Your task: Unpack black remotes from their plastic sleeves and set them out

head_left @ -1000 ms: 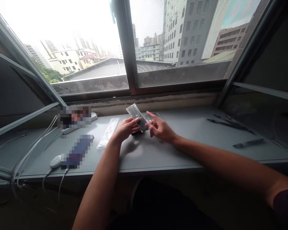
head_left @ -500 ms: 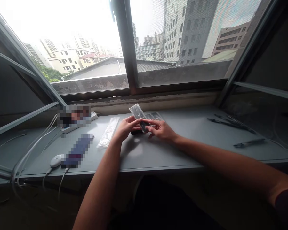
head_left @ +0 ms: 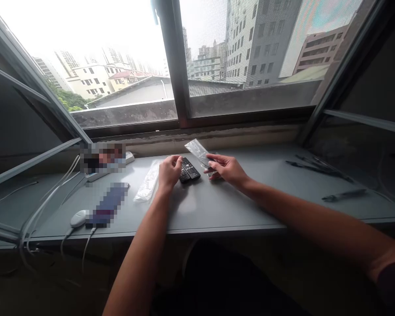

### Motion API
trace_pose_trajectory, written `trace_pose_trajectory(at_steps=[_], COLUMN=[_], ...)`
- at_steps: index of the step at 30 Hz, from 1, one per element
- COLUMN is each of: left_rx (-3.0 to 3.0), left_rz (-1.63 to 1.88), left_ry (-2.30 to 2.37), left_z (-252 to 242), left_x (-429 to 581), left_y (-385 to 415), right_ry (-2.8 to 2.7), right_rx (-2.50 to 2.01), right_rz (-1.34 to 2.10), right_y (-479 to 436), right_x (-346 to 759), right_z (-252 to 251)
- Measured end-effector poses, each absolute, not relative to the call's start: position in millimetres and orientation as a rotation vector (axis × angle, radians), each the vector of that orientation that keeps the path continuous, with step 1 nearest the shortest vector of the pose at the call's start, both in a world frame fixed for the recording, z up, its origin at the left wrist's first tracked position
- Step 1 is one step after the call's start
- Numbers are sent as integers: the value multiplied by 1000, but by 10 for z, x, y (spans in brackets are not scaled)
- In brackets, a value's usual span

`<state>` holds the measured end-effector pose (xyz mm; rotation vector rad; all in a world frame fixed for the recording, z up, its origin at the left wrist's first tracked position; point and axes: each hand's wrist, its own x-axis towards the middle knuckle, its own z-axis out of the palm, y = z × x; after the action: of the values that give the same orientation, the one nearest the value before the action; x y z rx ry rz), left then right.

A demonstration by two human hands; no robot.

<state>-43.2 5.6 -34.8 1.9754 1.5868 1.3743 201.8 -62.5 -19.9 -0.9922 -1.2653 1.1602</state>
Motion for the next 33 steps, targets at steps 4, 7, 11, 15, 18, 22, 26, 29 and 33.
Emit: trace_pose_trajectory(at_steps=[4,7,11,15,18,22,26,29,33], left_rx=[2262,2363,2372,2278,2240,2247,2283,2293,2293], left_rz=[1190,1071,977,957,952,947,939,959,1033], left_ry=[1563,1507,1407,1401,1435,1437,1436,1419,1436], left_z=[-410,-448,-462,-449,-443,-439,-440,-441,-418], left_x=[-402,-369,-376,-430,-462,-478,-479,-475,-479], left_y=[52,38,42,85,110,109,95,90,87], right_ry=[-1256,-1353,-1574,-1732,-1775,-1879,-1904,-1918,-2001], right_rx=[-1069,-1101,-1153,-1187,-1178,-1236,-1278,-1254,-1246], right_rz=[1162,1152,1111,1063,1042,969,955,923,630], right_y=[-579,-574,-622,-676,-689,-707,-721,-717,-717], right_x=[2029,2037,2051,2054,2053,2056,2047,2034,2032], right_z=[-220,-253,-251,-249,-273,-294,-314,-326,-309])
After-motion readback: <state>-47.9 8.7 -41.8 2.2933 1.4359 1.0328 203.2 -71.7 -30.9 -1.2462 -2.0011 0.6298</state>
